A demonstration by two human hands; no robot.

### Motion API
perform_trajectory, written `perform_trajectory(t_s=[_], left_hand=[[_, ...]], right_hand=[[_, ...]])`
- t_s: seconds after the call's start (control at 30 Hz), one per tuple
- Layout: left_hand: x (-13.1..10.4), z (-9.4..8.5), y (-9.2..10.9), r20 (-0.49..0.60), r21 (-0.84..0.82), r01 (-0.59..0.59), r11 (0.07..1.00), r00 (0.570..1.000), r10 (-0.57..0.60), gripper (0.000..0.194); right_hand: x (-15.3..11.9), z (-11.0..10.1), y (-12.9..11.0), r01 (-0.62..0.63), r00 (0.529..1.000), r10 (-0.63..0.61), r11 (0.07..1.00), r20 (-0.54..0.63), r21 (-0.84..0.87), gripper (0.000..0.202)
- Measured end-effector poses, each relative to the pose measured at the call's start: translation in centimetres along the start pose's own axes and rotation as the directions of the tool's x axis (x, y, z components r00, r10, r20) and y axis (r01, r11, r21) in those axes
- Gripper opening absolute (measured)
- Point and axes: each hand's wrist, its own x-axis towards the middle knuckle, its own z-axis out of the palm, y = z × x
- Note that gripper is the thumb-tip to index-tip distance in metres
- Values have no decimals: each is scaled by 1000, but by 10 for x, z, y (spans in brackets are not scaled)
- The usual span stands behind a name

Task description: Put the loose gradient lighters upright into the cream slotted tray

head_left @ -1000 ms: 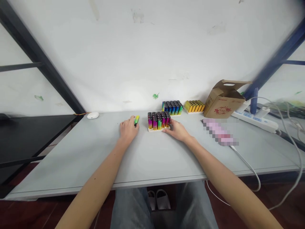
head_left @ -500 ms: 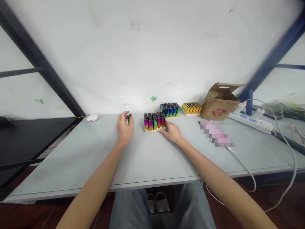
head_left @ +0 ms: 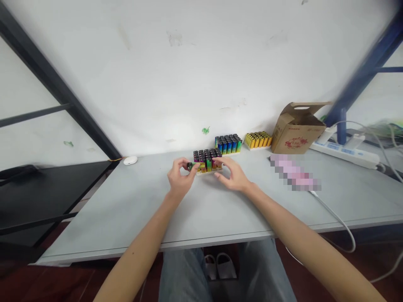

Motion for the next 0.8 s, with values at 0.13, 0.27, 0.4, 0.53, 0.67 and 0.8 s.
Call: perform_trajectory(t_s=[0.13,0.27,0.4,0.53,0.67,0.8], left_hand=[[-15,7,5,56,2,-40,999,998,40,29],[-20,8,0,87,-38,-41,998,995,44,29],[-20,8,-2,171,-103,-25,994,984,43,28],[-21,8,-2,296,-147,-2,989,954,46,35],[-19,5,-8,353,-123,43,991,936,3,38],[-16,1,-19,326,-32,182,983,931,-162,25]], right_hand=[[-1,12,-14,40,993,-47,997,107,65,51],[-1,19,-17,1,999,-1,1000,45,9,35],[-1,21,-13,-12,999,13,1000,48,-26,30],[-4,25,-9,-56,996,57,998,74,-17,13],[-3,24,-9,-242,970,233,959,74,149,15],[3,17,-13,-432,901,389,762,193,483,17]])
